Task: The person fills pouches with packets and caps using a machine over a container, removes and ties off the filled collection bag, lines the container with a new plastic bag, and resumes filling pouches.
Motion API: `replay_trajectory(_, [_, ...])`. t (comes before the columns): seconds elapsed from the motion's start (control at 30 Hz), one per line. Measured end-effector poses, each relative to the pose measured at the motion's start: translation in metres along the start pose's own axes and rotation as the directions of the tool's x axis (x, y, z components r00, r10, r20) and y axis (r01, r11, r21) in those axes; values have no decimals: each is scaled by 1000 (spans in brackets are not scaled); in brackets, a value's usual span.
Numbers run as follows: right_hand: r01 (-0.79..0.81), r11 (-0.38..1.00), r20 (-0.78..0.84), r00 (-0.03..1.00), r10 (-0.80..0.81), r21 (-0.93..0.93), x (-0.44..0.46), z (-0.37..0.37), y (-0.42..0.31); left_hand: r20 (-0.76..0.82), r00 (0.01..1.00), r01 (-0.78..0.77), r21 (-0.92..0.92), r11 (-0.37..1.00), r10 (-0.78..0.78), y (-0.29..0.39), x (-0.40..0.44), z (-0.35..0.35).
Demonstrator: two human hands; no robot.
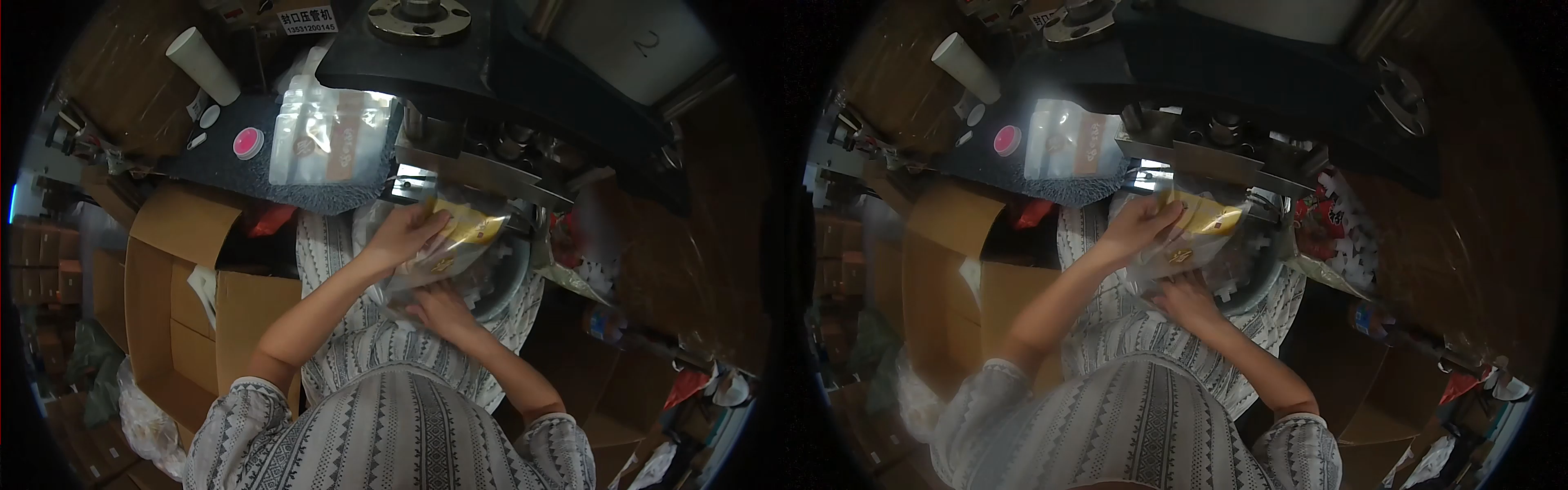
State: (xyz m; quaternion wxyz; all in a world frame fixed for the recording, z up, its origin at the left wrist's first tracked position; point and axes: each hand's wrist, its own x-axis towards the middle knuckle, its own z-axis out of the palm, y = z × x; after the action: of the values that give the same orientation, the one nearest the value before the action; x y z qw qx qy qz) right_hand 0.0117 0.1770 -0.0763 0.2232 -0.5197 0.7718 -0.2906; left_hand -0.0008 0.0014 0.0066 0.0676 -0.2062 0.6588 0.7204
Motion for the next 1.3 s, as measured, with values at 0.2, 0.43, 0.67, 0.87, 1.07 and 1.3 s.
replay_trajectory(0.2, [-141, 976, -142, 983, 117, -169, 41, 71, 74, -128, 982, -134, 49, 990, 140, 27, -13, -71])
replay_trajectory(0.43, [-156, 986, 114, 980, 161, -59, 42, 88, 84, -163, 592, -216, 911, 350, 789, 32, 50, -134])
replay_trajectory(0.67, [-368, 838, 380, 900, 213, 403, -35, 23, 59, -153, 817, 67, 983, 171, 556, 4, 85, -144])
replay_trajectory(0.87, [-410, 855, -467, 717, 518, 319, -99, -170, -41, -189, 769, 65, 973, 220, 611, -5, 71, -140])
replay_trajectory(1.07, [-792, 596, -553, 557, 619, -132, -94, -201, 30, -38, 719, 37, 999, 17, 694, -18, 4, -112])
replay_trajectory(1.3, [-514, 855, -476, 737, 480, 66, -53, -198, 50, -35, 720, -109, 981, 162, 693, -44, -31, -90])
